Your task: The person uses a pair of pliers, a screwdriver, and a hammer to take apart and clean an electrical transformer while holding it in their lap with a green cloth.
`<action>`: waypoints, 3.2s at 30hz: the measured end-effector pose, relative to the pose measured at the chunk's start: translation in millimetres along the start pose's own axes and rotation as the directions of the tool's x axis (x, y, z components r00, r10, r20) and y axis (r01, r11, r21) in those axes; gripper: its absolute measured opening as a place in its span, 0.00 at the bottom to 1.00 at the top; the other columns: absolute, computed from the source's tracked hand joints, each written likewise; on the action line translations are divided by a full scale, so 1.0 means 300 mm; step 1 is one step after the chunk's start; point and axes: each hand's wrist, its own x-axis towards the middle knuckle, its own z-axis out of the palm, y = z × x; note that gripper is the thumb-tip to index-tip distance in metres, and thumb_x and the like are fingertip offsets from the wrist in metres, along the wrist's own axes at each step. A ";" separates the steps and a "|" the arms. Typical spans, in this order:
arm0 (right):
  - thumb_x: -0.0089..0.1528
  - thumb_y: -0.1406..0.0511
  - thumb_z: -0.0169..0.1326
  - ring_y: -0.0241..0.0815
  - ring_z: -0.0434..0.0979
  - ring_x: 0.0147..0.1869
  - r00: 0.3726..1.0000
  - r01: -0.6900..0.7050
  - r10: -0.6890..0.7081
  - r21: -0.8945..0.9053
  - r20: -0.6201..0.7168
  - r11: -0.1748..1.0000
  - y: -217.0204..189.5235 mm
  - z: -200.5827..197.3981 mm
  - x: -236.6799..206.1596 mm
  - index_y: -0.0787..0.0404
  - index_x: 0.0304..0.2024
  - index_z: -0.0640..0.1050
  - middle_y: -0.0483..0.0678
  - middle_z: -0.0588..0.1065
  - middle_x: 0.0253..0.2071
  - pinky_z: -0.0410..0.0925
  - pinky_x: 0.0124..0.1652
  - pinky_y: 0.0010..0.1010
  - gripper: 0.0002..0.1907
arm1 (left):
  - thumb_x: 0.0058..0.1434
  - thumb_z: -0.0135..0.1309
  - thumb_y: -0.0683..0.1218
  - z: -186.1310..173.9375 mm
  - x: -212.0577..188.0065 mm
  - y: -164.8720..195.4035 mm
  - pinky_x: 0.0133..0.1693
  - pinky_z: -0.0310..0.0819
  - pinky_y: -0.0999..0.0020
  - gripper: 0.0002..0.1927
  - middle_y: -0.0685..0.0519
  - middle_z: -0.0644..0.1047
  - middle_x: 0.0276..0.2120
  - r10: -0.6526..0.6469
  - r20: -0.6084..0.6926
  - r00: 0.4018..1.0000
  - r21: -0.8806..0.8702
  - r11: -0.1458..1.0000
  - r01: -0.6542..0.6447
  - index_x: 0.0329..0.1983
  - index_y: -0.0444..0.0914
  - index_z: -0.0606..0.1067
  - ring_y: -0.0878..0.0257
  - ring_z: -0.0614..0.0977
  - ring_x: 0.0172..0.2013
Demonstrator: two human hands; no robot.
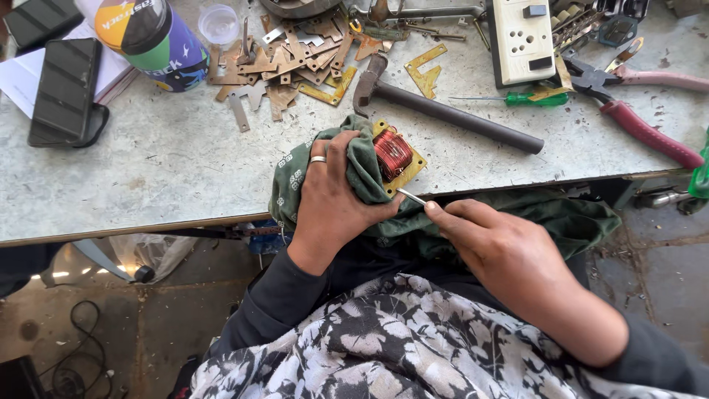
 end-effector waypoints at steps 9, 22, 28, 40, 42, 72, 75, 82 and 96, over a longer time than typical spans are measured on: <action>0.52 0.73 0.53 0.51 0.81 0.43 0.901 0.163 -0.053 -0.223 0.430 0.961 -0.022 -0.114 0.119 0.61 0.63 0.73 0.50 0.75 0.45 0.74 0.37 0.40 0.33 | 0.42 0.76 0.59 -0.004 -0.001 -0.009 0.50 0.74 0.48 0.52 0.39 0.69 0.51 0.044 0.017 0.999 0.057 0.997 -0.045 0.65 0.41 0.59 0.40 0.75 0.50; 0.58 0.69 0.58 0.53 0.82 0.40 0.998 0.045 -0.037 0.161 -0.047 0.986 0.043 0.061 0.033 0.56 0.57 0.79 0.52 0.79 0.47 0.75 0.36 0.39 0.23 | 0.40 0.77 0.59 0.003 0.006 -0.002 0.50 0.74 0.48 0.54 0.41 0.72 0.51 -0.029 -0.001 1.000 0.049 0.998 0.029 0.65 0.42 0.60 0.40 0.76 0.51; 0.57 0.69 0.55 0.53 0.82 0.42 0.966 0.108 -0.090 -0.059 0.241 0.992 0.051 -0.055 0.076 0.55 0.59 0.77 0.50 0.78 0.48 0.73 0.38 0.41 0.26 | 0.38 0.77 0.57 -0.004 0.011 0.000 0.52 0.73 0.48 0.54 0.41 0.72 0.52 0.039 0.012 0.999 0.023 0.999 -0.039 0.65 0.42 0.60 0.40 0.75 0.53; 0.61 0.71 0.58 0.51 0.83 0.42 0.987 0.057 -0.014 0.269 -0.157 0.961 0.012 0.116 0.063 0.57 0.57 0.78 0.51 0.79 0.49 0.75 0.40 0.36 0.20 | 0.43 0.78 0.57 0.000 0.004 0.014 0.56 0.72 0.47 0.53 0.41 0.70 0.56 0.007 0.049 0.999 -0.034 0.999 -0.006 0.67 0.42 0.60 0.40 0.75 0.56; 0.60 0.70 0.59 0.48 0.84 0.41 0.989 0.065 -0.011 0.363 -0.149 0.930 0.043 0.121 0.035 0.55 0.57 0.79 0.51 0.79 0.49 0.76 0.38 0.32 0.21 | 0.41 0.76 0.55 -0.021 0.013 0.013 0.58 0.71 0.49 0.53 0.41 0.69 0.59 -0.014 0.145 0.989 -0.120 0.992 0.032 0.69 0.45 0.62 0.39 0.74 0.59; 0.58 0.69 0.55 0.54 0.79 0.32 0.990 -0.131 0.133 0.043 -0.042 0.990 0.078 -0.032 -0.054 0.58 0.60 0.75 0.51 0.75 0.43 0.72 0.32 0.42 0.25 | 0.50 0.75 0.57 0.053 -0.004 0.090 0.52 0.74 0.53 0.46 0.43 0.71 0.50 0.098 -0.064 0.993 0.110 0.990 -0.091 0.65 0.38 0.63 0.46 0.75 0.51; 0.54 0.72 0.54 0.51 0.79 0.28 0.979 -0.188 0.195 -0.112 0.057 0.976 0.030 -0.055 -0.032 0.59 0.63 0.74 0.52 0.75 0.46 0.72 0.25 0.40 0.32 | 0.52 0.74 0.56 0.057 -0.008 0.095 0.52 0.74 0.54 0.43 0.45 0.73 0.50 0.164 -0.081 0.983 0.112 0.982 -0.154 0.63 0.37 0.65 0.48 0.75 0.50; 0.51 0.73 0.53 0.44 0.78 0.26 0.970 -0.181 0.227 -0.358 0.092 0.916 0.009 -0.008 -0.013 0.64 0.66 0.70 0.52 0.72 0.41 0.73 0.24 0.33 0.38 | 0.52 0.74 0.57 0.078 -0.019 0.094 0.49 0.75 0.52 0.39 0.45 0.72 0.46 0.204 -0.126 0.971 0.181 0.967 -0.180 0.59 0.38 0.66 0.46 0.75 0.47; 0.64 0.67 0.54 0.57 0.79 0.33 0.935 -0.211 0.201 -0.004 -0.294 0.977 0.096 -0.012 -0.027 0.59 0.61 0.76 0.53 0.76 0.43 0.71 0.33 0.43 0.21 | 0.48 0.73 0.56 0.060 -0.029 0.117 0.47 0.74 0.51 0.40 0.43 0.72 0.46 0.126 -0.128 0.984 0.100 0.989 -0.113 0.59 0.40 0.66 0.43 0.76 0.47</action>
